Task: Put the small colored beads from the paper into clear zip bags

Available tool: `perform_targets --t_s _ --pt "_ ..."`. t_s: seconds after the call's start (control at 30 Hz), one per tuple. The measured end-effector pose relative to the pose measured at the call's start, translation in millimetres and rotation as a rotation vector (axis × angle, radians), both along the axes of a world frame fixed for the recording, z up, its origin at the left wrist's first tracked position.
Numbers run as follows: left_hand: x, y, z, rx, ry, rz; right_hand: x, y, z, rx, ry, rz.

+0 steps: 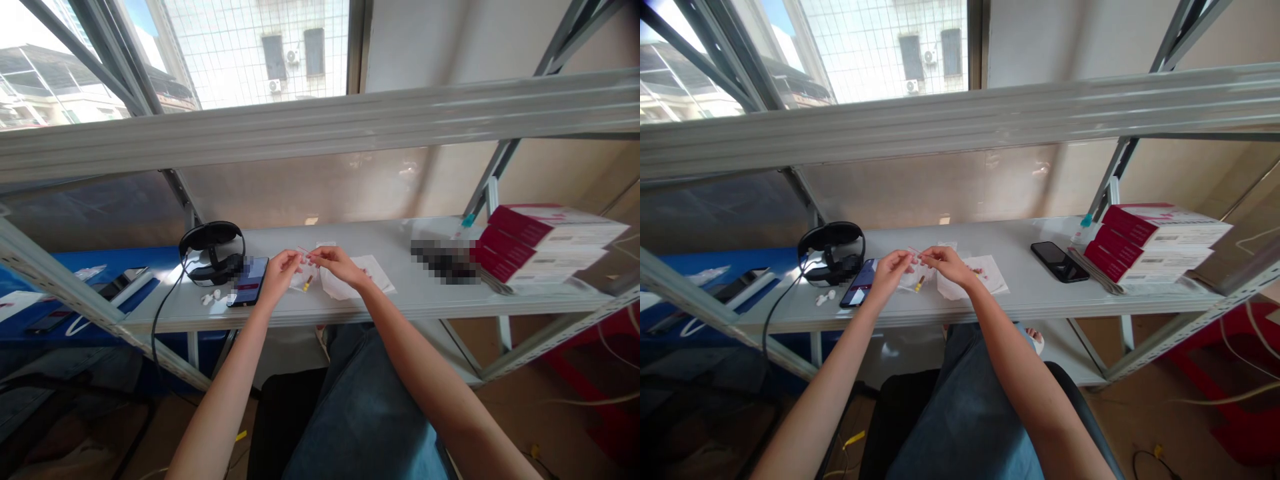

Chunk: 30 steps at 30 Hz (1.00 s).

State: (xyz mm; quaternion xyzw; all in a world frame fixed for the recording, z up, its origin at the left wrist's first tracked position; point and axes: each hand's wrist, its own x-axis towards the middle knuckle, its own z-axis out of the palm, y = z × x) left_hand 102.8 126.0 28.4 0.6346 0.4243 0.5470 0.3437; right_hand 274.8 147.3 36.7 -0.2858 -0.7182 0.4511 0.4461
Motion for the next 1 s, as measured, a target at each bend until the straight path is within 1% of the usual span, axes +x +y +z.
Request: perform_targets --t_s 0.1,0.17,0.23,0.3,0.4,0.5,0.63,0.73,0.8,0.9,1.0 --pt "4.9 -2.5 -2.7 -0.047 -0.086 0.032 2.5 -0.5 0.7 -0.017 0.018 -0.064" --pt "6.7 -4.8 -4.7 -0.114 -0.105 0.019 5.9 -1.7 2.0 -0.032 -0.008 -0.092" --pt "8.1 -6.4 -6.5 -0.177 -0.107 0.003 9.2 -2.5 2.3 -0.04 -0.031 -0.087" --pt "9.5 -7.0 -7.6 -0.21 -0.102 0.005 11.1 -2.1 1.2 -0.038 -0.026 -0.051" --pt "12.1 -7.0 -7.7 -0.197 -0.099 0.019 11.1 -0.3 -1.7 -0.03 0.004 0.0" --pt "13.9 -6.7 -7.0 -0.174 -0.132 0.041 9.6 0.4 -2.9 -0.033 0.017 0.011" --pt "13.6 -6.5 -6.4 -0.164 -0.164 -0.002 7.7 -2.3 -1.2 -0.036 0.039 0.024" --pt "12.3 -6.8 -5.8 -0.122 -0.141 -0.016 6.1 -4.6 0.6 -0.036 0.051 0.032" --pt "12.4 -7.2 -5.2 -0.108 -0.125 -0.015 4.6 -5.4 1.5 -0.017 0.053 0.01" --pt "15.3 -7.2 -4.2 -0.149 -0.102 -0.046 1.7 -5.2 1.7 0.02 0.045 -0.04" --pt "19.7 -5.4 -3.5 -0.192 -0.075 -0.082 -0.7 -4.1 0.0 0.045 0.06 -0.037"
